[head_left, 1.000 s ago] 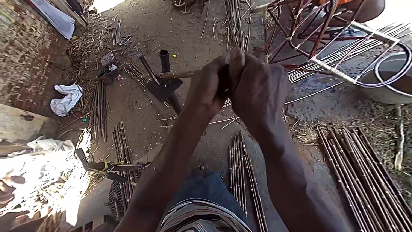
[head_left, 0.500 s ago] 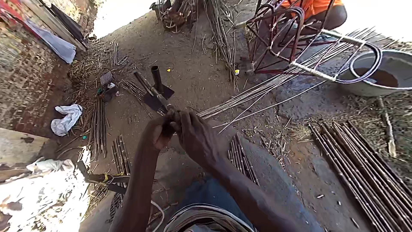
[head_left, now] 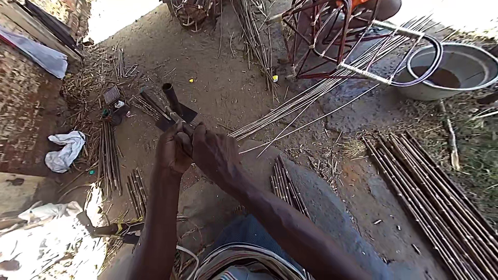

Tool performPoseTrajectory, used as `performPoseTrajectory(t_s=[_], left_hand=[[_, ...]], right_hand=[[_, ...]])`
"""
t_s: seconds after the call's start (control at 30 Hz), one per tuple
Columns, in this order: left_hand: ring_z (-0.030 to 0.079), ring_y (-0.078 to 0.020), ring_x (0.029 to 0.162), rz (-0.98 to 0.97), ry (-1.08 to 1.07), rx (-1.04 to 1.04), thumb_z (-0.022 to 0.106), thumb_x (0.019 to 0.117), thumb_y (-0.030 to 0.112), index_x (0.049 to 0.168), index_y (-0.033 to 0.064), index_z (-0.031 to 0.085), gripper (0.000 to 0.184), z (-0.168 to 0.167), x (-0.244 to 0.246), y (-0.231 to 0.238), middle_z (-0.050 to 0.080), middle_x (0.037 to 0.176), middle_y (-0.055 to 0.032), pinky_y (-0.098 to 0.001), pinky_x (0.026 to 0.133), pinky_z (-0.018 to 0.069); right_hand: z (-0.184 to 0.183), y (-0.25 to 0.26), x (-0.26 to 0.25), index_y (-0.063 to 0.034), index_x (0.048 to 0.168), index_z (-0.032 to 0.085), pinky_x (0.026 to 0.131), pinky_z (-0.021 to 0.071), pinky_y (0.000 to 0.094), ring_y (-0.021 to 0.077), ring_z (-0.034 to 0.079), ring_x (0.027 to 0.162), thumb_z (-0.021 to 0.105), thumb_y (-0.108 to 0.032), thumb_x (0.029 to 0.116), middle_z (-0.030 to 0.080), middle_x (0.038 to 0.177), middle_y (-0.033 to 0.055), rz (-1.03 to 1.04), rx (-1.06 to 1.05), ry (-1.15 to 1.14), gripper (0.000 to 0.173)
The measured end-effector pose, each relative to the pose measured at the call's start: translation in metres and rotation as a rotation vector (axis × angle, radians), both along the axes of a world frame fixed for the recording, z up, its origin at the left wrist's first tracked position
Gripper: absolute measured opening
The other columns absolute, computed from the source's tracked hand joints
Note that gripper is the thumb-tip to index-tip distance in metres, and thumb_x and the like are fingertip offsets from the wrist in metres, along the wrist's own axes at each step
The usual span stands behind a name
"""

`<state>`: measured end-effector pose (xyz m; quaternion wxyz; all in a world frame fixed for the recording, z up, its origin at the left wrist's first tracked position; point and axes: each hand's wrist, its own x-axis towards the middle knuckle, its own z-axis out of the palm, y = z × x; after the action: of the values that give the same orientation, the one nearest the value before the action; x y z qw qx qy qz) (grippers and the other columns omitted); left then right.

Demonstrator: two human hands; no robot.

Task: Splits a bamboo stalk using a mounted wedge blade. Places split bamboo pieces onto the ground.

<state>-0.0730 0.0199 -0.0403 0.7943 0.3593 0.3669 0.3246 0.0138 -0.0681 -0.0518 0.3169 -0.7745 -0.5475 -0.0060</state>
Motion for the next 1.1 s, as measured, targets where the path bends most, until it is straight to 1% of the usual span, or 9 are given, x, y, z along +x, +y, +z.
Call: performPoseTrajectory(t_s=[0.17,0.3,0.43,0.6,0.73,0.83,0.9,1.0,1.1], left_hand=[[0.074,-0.0198,0.081,0.213,-0.109,-0.033,0.034,0.1115,0.032,0.101,0.0049,0.055,0.035,0.007,0.065,0.007,0.070,0.087,-0.0104,-0.0334,0.075,0.0627],[0.058,-0.0171,0.074,0.419,0.252,0.305,0.050,0.1074,0.022,0.098,0.0027,0.059,0.024,-0.017,0.130,0.029,0.055,0.082,-0.0074,-0.0357,0.071,0.0532],[0.048,-0.0059,0.050,0.404,0.061,0.322,0.045,0.1058,0.019,0.072,0.0158,0.048,0.034,-0.029,0.107,0.021,0.046,0.057,0.0045,-0.0240,0.052,0.0462],[0.063,-0.0107,0.061,0.223,0.140,0.107,0.036,0.1071,0.058,0.102,0.0095,0.056,0.053,-0.018,0.025,-0.007,0.064,0.077,-0.0026,-0.0265,0.056,0.0563],[0.059,-0.0072,0.054,0.254,0.290,0.023,0.041,0.1106,0.036,0.107,0.0072,0.058,0.033,-0.013,-0.017,-0.032,0.063,0.081,-0.0028,-0.0204,0.047,0.0521],[0.056,-0.0028,0.052,0.195,0.152,0.019,0.033,0.1125,0.029,0.111,0.0061,0.055,0.031,0.004,-0.029,-0.078,0.058,0.078,-0.0005,-0.0144,0.046,0.0503],[0.059,-0.0030,0.056,0.149,0.065,0.003,0.030,0.1131,0.030,0.112,0.0071,0.054,0.033,0.018,-0.035,-0.114,0.058,0.080,-0.0002,-0.0147,0.050,0.0528],[0.069,-0.0109,0.067,0.112,0.063,-0.011,0.025,0.1127,0.038,0.114,0.0060,0.059,0.047,0.033,-0.040,-0.153,0.069,0.089,-0.0057,-0.0232,0.059,0.0596],[0.073,-0.0189,0.081,0.080,0.101,-0.011,0.015,0.1094,0.056,0.124,0.0030,0.059,0.070,0.031,-0.042,-0.152,0.073,0.106,-0.0125,-0.0313,0.069,0.0614]], right_hand=[[0.003,0.027,0.036,-0.0083,0.076,0.062,0.043,0.0431,0.0437,0.0296,0.063,0.054,0.045,-0.030,0.1030,0.057,0.059,0.0082,-0.048,0.025,0.041,0.038],[0.009,0.062,0.101,-0.0080,0.083,0.062,0.058,0.0497,0.0541,0.0363,0.069,0.076,0.039,-0.031,0.1068,0.064,0.075,0.0138,0.033,-0.193,0.242,0.040],[0.003,0.048,0.083,-0.0079,0.090,0.068,0.060,0.0512,0.0571,0.0377,0.070,0.077,0.041,-0.029,0.1046,0.068,0.078,0.0146,0.080,-0.148,0.184,0.037],[-0.009,-0.051,0.018,-0.0073,0.086,0.067,0.046,0.0501,0.0418,0.0249,0.062,0.054,0.054,-0.035,0.1010,0.059,0.064,0.0062,0.219,0.332,-0.070,0.033],[0.007,-0.179,-0.045,-0.0157,0.077,0.062,0.045,0.0437,0.0307,0.0139,0.054,0.052,0.058,-0.050,0.0975,0.052,0.061,-0.0026,0.263,0.469,-0.058,0.041],[0.016,-0.225,-0.049,-0.0127,0.108,0.065,0.048,0.0494,0.0320,0.0134,0.059,0.059,0.063,-0.078,0.0824,0.059,0.073,-0.0013,0.233,0.441,0.069,0.070],[0.017,-0.236,-0.047,-0.0107,0.133,0.061,0.056,0.0541,0.0337,0.0162,0.062,0.070,0.072,-0.063,0.0856,0.063,0.087,0.0029,0.370,0.442,0.126,0.072],[0.017,-0.243,-0.045,-0.0078,0.124,0.065,0.061,0.0563,0.0325,0.0179,0.064,0.073,0.067,-0.034,0.0996,0.064,0.088,0.0056,0.464,0.573,0.118,0.036],[0.024,-0.250,-0.040,-0.0043,0.121,0.067,0.062,0.0572,0.0310,0.0168,0.066,0.073,0.067,-0.026,0.0996,0.067,0.088,0.0057,0.405,0.603,0.095,0.030]])
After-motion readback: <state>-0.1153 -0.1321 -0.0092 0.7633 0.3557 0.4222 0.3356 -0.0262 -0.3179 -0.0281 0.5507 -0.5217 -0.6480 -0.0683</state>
